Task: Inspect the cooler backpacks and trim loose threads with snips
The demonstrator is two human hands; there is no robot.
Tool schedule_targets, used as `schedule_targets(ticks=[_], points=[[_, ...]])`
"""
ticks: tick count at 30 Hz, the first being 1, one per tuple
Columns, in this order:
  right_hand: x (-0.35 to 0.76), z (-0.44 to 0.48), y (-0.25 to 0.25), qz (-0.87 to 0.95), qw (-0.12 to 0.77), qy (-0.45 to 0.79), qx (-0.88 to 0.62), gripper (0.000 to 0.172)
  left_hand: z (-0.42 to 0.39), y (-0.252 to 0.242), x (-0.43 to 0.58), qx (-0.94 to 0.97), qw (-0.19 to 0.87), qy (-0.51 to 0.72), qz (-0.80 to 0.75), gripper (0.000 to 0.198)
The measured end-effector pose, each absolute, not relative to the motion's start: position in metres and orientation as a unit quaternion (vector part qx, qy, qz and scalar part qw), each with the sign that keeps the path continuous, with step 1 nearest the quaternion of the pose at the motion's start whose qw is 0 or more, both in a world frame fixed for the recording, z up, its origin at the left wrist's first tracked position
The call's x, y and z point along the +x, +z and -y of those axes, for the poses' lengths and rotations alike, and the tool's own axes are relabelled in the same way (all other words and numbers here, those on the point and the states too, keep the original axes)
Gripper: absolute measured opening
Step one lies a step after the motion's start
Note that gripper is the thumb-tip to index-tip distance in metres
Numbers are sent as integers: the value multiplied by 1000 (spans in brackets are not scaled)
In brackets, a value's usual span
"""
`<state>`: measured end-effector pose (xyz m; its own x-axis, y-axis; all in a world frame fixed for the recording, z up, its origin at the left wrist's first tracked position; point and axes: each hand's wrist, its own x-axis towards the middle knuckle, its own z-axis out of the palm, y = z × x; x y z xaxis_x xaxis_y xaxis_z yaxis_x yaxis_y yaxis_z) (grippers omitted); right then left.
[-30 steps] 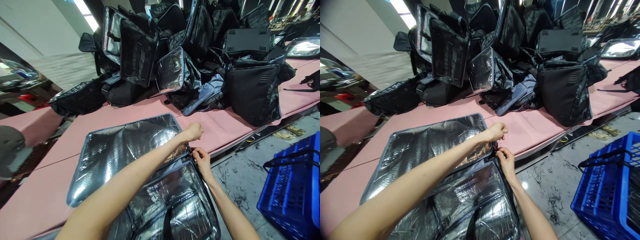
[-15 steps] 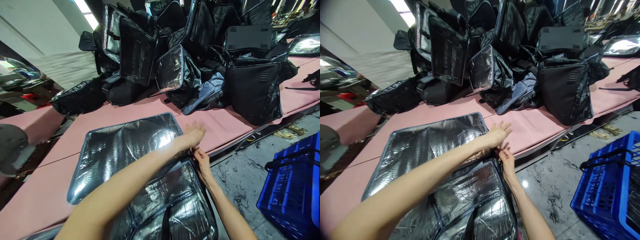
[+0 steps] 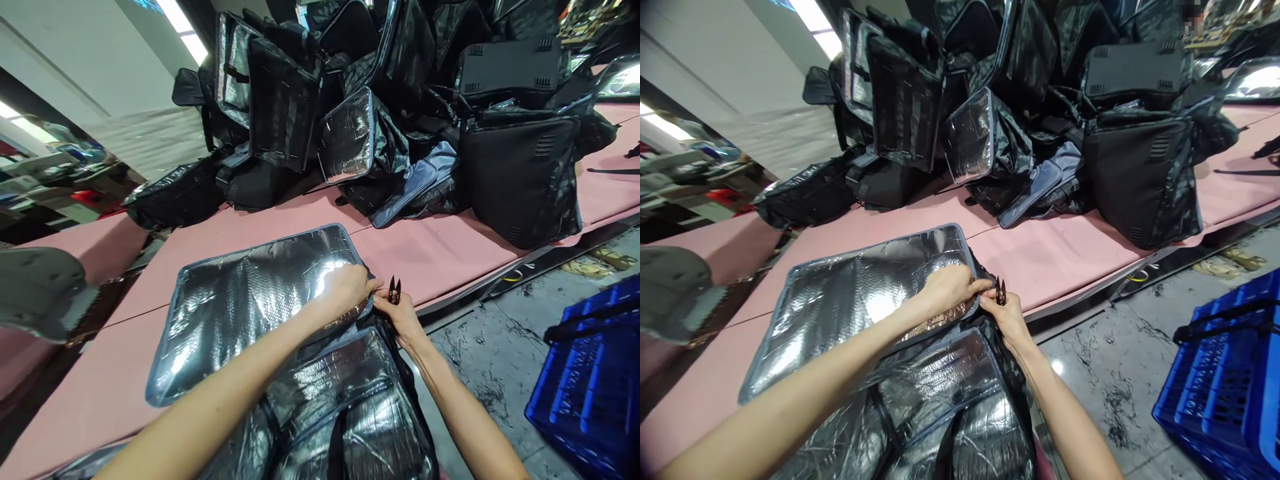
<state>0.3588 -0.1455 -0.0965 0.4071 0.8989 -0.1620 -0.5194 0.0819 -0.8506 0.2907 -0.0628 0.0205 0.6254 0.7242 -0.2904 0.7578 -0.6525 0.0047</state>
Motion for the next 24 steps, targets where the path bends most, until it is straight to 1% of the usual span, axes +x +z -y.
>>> schedule_targets(ticks=[4, 8, 10, 14, 17, 20, 24], points=[[344, 151, -95, 196, 685, 539, -448, 29, 58, 29, 276, 891, 109, -187, -399, 37], [335, 151, -97, 211, 666, 543, -465, 27, 60, 20, 257, 878, 148, -148, -430, 29], [335, 151, -101, 235, 668, 507, -491, 25, 59, 13, 249, 865, 190, -109, -451, 28], [335, 157, -114, 293, 666, 396, -560, 37, 53, 1, 237, 832, 293, -57, -468, 30], [334, 163, -120, 340, 646, 346, -589, 27, 49, -4, 233, 817, 332, -50, -468, 30], [332, 161, -119, 351, 646, 369, -569, 22, 50, -1, 232, 811, 344, -41, -472, 28], [332, 154, -113, 347, 674, 402, -513, 19, 58, 15, 228, 808, 352, -36, -471, 31]])
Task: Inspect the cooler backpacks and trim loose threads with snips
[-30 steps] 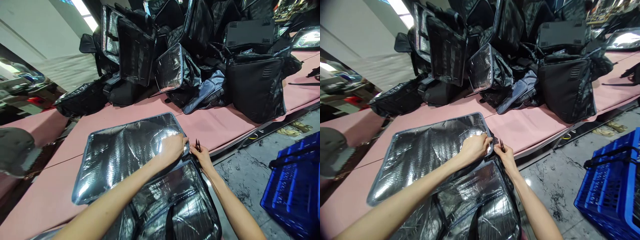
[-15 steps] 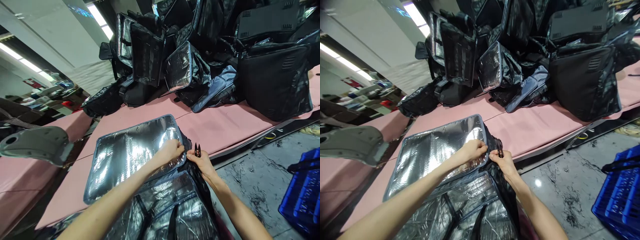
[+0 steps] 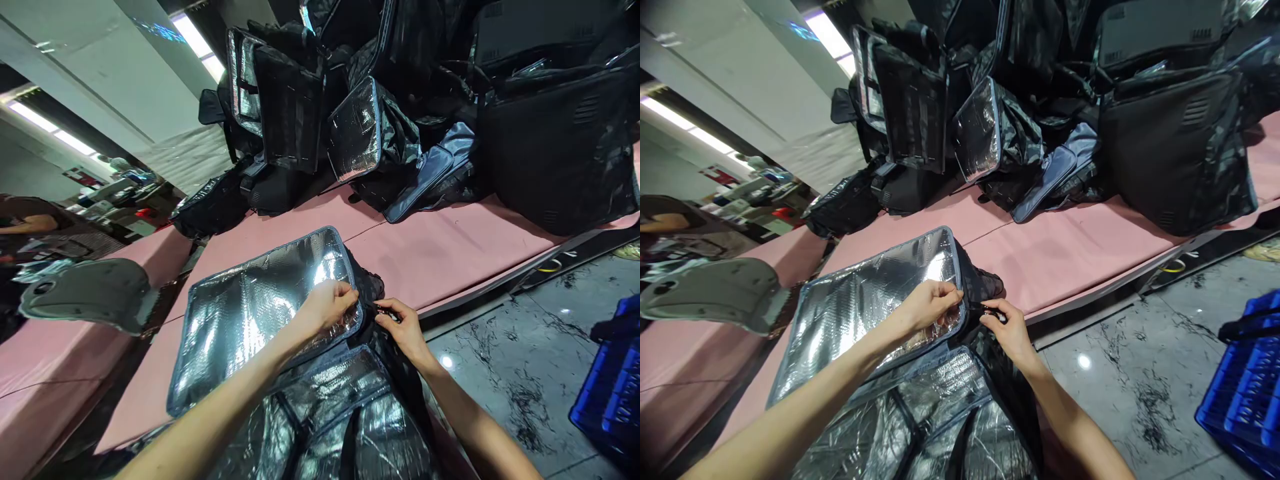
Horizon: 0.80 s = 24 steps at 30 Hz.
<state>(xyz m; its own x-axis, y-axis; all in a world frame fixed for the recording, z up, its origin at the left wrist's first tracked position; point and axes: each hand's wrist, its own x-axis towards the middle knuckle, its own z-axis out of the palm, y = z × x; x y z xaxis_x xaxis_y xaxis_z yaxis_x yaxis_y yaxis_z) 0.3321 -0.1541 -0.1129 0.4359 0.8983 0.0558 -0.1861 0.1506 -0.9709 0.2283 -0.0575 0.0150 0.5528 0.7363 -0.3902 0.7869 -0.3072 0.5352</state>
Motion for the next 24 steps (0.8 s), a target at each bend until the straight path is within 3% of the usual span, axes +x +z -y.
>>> schedule_targets(ticks=[9, 14, 24], points=[[326, 149, -97, 441, 692, 339, -460, 15, 79, 43, 213, 769, 398, -18, -499, 31], [323, 154, -92, 448, 678, 369, -451, 13, 87, 50, 203, 762, 409, -11, -502, 32], [322, 161, -86, 487, 673, 323, -454, 12, 96, 55, 198, 770, 392, -9, -503, 35]])
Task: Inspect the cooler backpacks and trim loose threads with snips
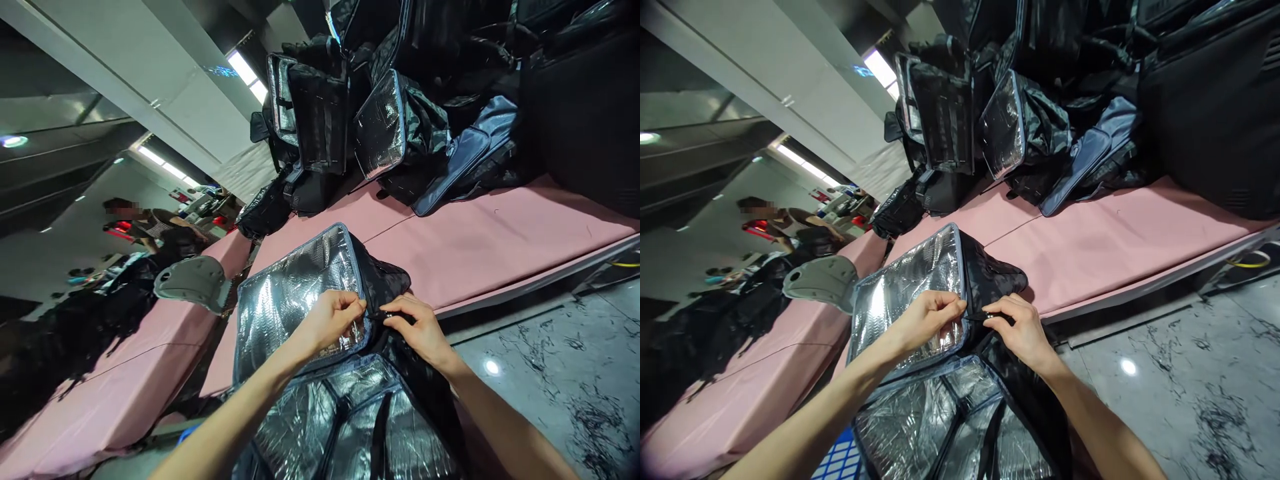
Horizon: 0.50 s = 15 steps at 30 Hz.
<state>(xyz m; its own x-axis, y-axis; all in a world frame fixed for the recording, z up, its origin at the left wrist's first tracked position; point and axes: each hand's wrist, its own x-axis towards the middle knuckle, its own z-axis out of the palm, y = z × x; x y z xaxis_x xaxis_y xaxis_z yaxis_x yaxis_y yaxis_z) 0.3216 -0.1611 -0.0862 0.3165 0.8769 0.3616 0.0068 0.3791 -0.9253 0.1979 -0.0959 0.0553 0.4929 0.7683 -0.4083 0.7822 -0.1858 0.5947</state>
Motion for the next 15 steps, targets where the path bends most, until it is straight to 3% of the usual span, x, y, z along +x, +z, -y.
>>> schedule_targets(ticks=[5, 11, 15], points=[[315, 164, -93, 399, 682, 403, -462, 16, 98, 47, 198, 790, 358, -22, -497, 34], [299, 163, -98, 280, 707, 517, -394, 28, 120, 33, 201, 857, 65, -78, -505, 34], [301, 160, -101, 189, 727, 567, -338, 30, 126, 22, 199, 855, 65, -81, -509, 36]])
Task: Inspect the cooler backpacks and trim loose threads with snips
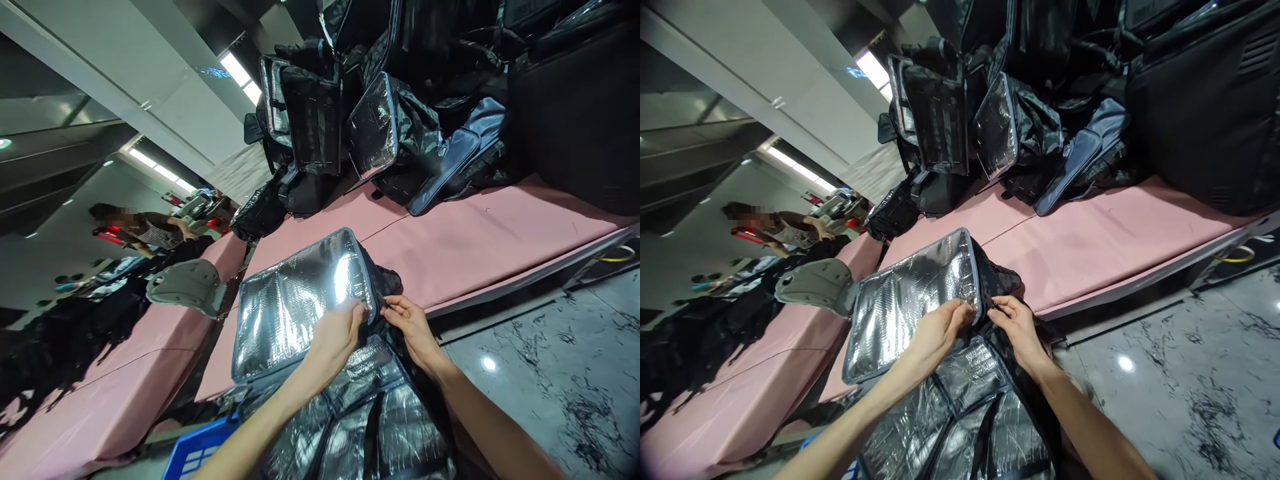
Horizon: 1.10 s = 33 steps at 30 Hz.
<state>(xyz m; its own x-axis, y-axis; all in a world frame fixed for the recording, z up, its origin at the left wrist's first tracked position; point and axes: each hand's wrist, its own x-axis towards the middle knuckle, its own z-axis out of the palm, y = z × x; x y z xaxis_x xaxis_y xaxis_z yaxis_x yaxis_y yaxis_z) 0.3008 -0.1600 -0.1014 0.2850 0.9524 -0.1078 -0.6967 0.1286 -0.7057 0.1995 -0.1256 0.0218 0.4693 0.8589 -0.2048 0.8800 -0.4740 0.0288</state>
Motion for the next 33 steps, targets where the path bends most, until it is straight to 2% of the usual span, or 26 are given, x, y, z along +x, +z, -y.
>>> schedule_targets(ticks=[5, 8, 11, 14, 16, 18, 22, 33], points=[[303, 155, -107, 153, 735, 581, -314, 33, 126, 9, 217, 858, -29, -109, -502, 35], [305, 154, -111, 177, 723, 574, -341, 33, 121, 7, 223, 859, -42, -132, -493, 29], [310, 157, -114, 278, 699, 492, -438, 27, 111, 9, 215, 861, 21, -98, -499, 25], [316, 164, -113, 407, 645, 308, -569, 20, 99, 10, 199, 852, 177, -25, -492, 25], [319, 169, -110, 475, 615, 192, -599, 17, 94, 9, 190, 832, 257, 8, -491, 27], [319, 173, -106, 522, 598, 109, -599, 15, 91, 7, 186, 815, 295, 23, -497, 28], [318, 179, -99, 564, 564, 16, -603, 15, 92, 5, 186, 805, 311, 28, -505, 27], [322, 182, -87, 597, 483, -89, -635, 17, 96, 4, 188, 812, 279, 30, -512, 27]])
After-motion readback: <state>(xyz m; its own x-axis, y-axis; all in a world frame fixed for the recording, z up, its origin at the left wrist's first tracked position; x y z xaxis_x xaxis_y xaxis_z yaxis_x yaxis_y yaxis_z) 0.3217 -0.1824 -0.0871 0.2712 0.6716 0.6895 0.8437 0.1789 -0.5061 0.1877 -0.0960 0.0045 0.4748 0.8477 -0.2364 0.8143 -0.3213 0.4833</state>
